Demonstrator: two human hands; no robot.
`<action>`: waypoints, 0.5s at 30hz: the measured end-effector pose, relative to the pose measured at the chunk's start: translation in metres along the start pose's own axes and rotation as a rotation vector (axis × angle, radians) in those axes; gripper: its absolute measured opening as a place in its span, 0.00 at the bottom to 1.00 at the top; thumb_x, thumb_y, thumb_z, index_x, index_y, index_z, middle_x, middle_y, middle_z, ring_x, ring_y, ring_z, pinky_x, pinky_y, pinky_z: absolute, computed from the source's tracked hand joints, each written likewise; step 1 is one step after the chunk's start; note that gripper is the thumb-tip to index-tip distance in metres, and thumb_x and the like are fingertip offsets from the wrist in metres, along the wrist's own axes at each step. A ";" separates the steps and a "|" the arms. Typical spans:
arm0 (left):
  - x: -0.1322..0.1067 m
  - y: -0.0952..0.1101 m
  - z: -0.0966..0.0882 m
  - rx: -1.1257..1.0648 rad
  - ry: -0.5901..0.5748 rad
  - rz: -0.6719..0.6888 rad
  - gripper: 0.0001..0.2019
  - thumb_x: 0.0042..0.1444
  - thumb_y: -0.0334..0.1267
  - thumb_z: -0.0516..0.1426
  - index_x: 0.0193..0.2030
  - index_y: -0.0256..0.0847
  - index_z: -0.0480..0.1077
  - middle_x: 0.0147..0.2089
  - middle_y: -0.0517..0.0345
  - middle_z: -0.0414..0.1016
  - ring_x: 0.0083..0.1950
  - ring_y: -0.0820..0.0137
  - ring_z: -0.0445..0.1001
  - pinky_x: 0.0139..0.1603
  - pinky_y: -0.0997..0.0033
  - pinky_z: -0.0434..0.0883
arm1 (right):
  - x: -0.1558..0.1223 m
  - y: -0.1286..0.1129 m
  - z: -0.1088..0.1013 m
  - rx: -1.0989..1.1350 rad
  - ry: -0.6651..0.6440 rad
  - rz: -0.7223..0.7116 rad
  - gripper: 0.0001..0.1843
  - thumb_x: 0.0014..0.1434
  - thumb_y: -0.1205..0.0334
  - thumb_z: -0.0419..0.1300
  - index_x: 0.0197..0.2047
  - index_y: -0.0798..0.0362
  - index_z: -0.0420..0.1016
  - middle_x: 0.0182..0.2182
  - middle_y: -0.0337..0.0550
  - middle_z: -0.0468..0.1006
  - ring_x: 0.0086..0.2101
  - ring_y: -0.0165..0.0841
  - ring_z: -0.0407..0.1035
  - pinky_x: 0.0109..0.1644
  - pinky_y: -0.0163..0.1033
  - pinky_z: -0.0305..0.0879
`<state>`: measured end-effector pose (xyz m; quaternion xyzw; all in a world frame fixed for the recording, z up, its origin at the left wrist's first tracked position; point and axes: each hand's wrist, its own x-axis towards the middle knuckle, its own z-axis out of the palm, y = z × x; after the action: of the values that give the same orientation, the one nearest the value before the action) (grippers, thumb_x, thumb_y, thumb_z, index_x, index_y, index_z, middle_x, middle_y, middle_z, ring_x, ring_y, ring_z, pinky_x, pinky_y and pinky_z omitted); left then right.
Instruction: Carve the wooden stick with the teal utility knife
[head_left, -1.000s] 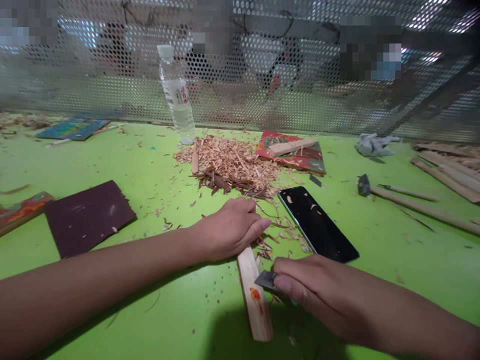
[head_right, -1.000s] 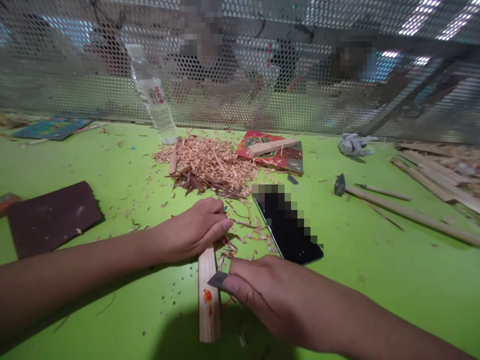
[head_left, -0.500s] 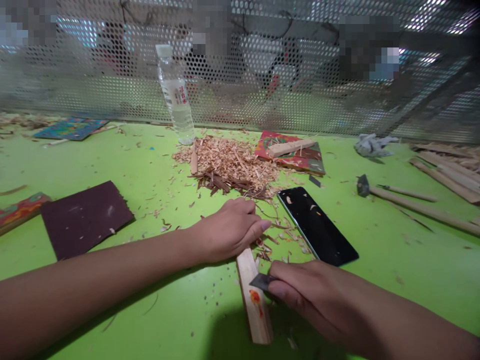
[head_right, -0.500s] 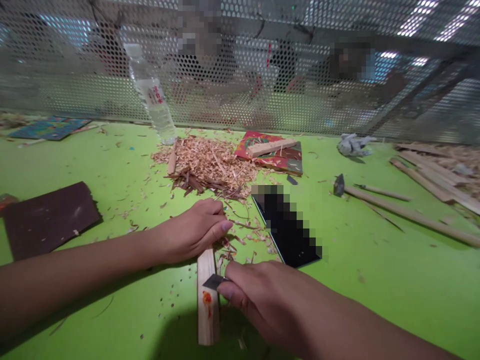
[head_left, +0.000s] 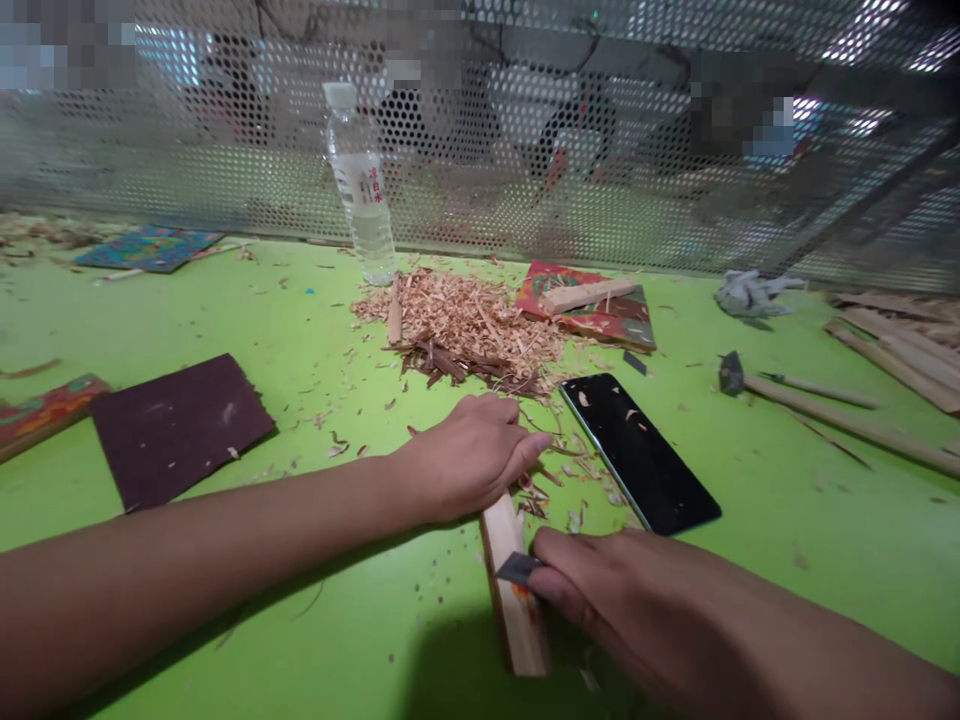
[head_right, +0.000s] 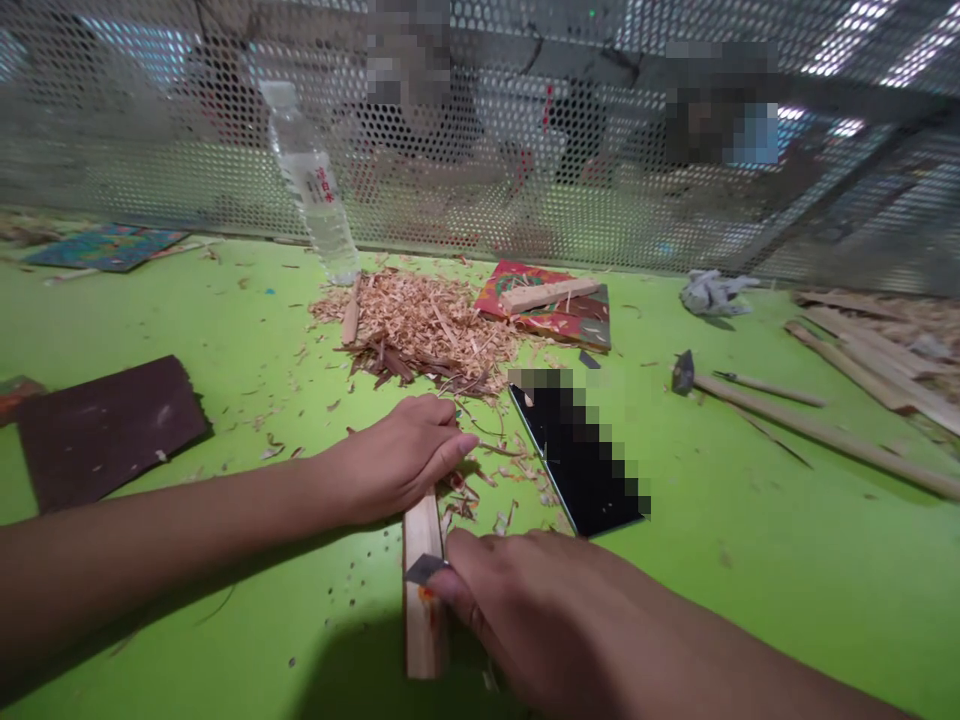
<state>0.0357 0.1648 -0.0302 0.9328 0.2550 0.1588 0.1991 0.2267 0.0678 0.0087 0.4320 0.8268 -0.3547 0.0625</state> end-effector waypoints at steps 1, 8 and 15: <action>0.000 0.000 0.000 0.001 0.002 0.004 0.32 0.78 0.48 0.35 0.32 0.39 0.72 0.34 0.53 0.67 0.36 0.63 0.65 0.45 0.59 0.66 | 0.000 0.000 -0.001 0.020 0.001 -0.005 0.19 0.78 0.55 0.42 0.39 0.49 0.68 0.28 0.38 0.73 0.23 0.30 0.59 0.28 0.37 0.46; 0.000 -0.001 -0.003 0.006 -0.029 0.026 0.31 0.78 0.46 0.37 0.34 0.38 0.75 0.35 0.52 0.68 0.38 0.63 0.67 0.46 0.59 0.66 | -0.005 0.008 -0.014 0.118 0.007 0.035 0.23 0.79 0.49 0.37 0.37 0.48 0.64 0.33 0.41 0.74 0.34 0.37 0.70 0.40 0.40 0.61; 0.003 0.001 -0.006 0.041 -0.079 0.016 0.35 0.78 0.47 0.34 0.35 0.37 0.77 0.35 0.50 0.70 0.38 0.62 0.67 0.47 0.58 0.66 | -0.009 0.005 -0.001 0.088 0.012 0.085 0.22 0.78 0.48 0.38 0.35 0.47 0.60 0.28 0.37 0.70 0.25 0.32 0.60 0.31 0.39 0.50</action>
<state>0.0364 0.1675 -0.0241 0.9442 0.2425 0.1184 0.1886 0.2365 0.0646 0.0105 0.4712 0.7917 -0.3851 0.0538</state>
